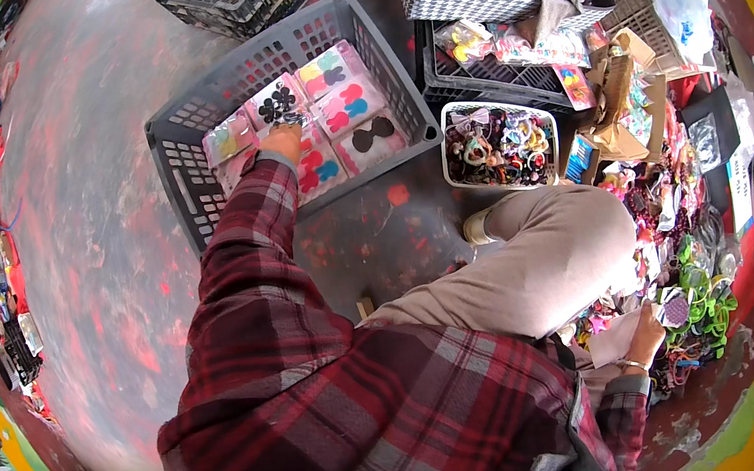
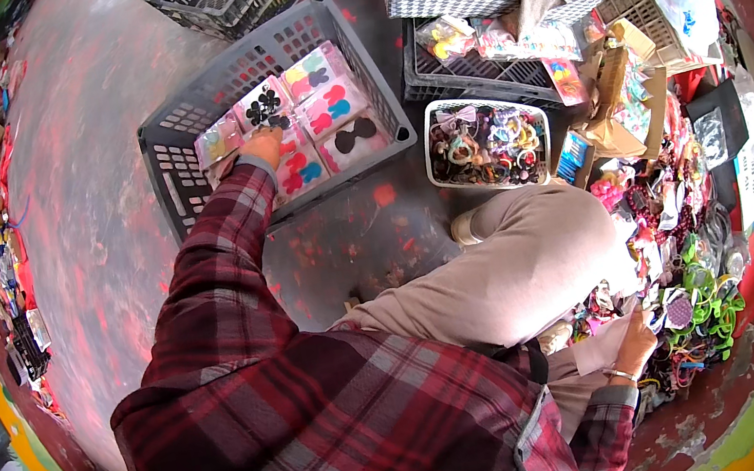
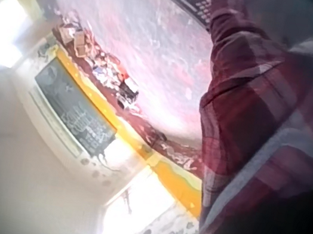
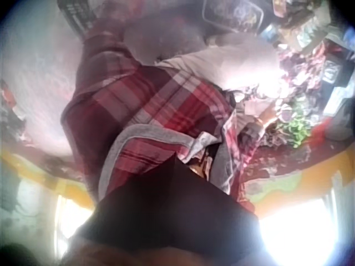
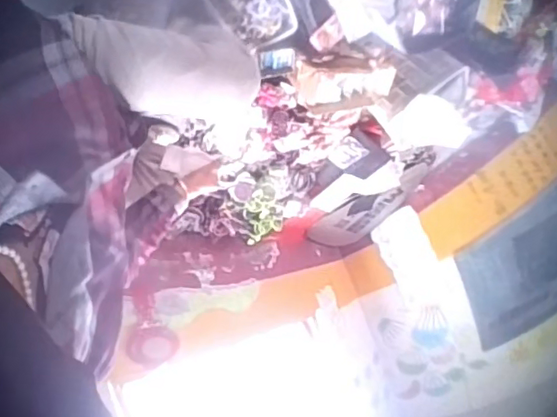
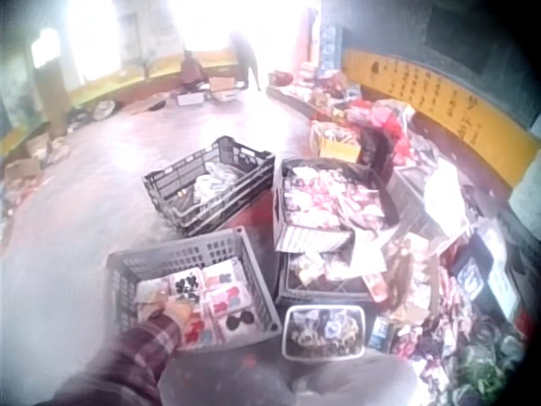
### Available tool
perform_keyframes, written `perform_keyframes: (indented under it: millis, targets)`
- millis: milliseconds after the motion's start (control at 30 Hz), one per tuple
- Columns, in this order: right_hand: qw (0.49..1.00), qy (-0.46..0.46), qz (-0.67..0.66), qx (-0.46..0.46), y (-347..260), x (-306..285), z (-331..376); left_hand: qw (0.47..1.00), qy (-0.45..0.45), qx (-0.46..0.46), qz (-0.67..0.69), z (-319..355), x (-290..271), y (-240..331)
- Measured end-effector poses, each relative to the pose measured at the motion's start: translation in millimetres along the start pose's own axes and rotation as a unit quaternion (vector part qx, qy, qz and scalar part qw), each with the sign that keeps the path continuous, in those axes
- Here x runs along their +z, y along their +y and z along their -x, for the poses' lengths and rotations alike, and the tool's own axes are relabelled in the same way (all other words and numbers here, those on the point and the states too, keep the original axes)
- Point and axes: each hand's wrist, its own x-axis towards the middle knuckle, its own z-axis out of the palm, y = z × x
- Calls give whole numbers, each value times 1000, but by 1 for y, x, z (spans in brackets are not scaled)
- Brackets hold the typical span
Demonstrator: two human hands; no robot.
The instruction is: The person sits on a low stool and wipes various small accessories, including hair clips and packaged items, with a white cloth. They pick up items from a cluttered floor, wipe them, and place them into a white plastic basket.
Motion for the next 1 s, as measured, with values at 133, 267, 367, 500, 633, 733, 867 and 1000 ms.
perform_keyframes:
  millis: [133,267,367,500,633,733,867,1000]
  targets:
    - [989,58,-8,-133,-23,19,-4,998,-45,-30,13,1,13,-1]
    - [988,52,-19,-142,-42,10,-7,994,-82,-60,32,-8,38,-3]
    - [986,53,-77,-136,-67,5,-2,993,-104,-54,30,-18,47,0]
    - [972,70,-12,-223,-59,10,-14,989,-114,-72,58,4,34,-1]
    - [997,17,-13,-80,-57,2,-3,974,-5,-92,206,-8,38,-2]
    - [990,-10,41,-131,-39,11,-14,963,-105,-138,206,-2,67,-27]
    - [994,-26,62,-85,-9,14,-11,960,-196,-128,156,-20,49,-23]
    - [992,31,35,-118,33,30,-10,971,-180,-131,88,-41,12,-9]
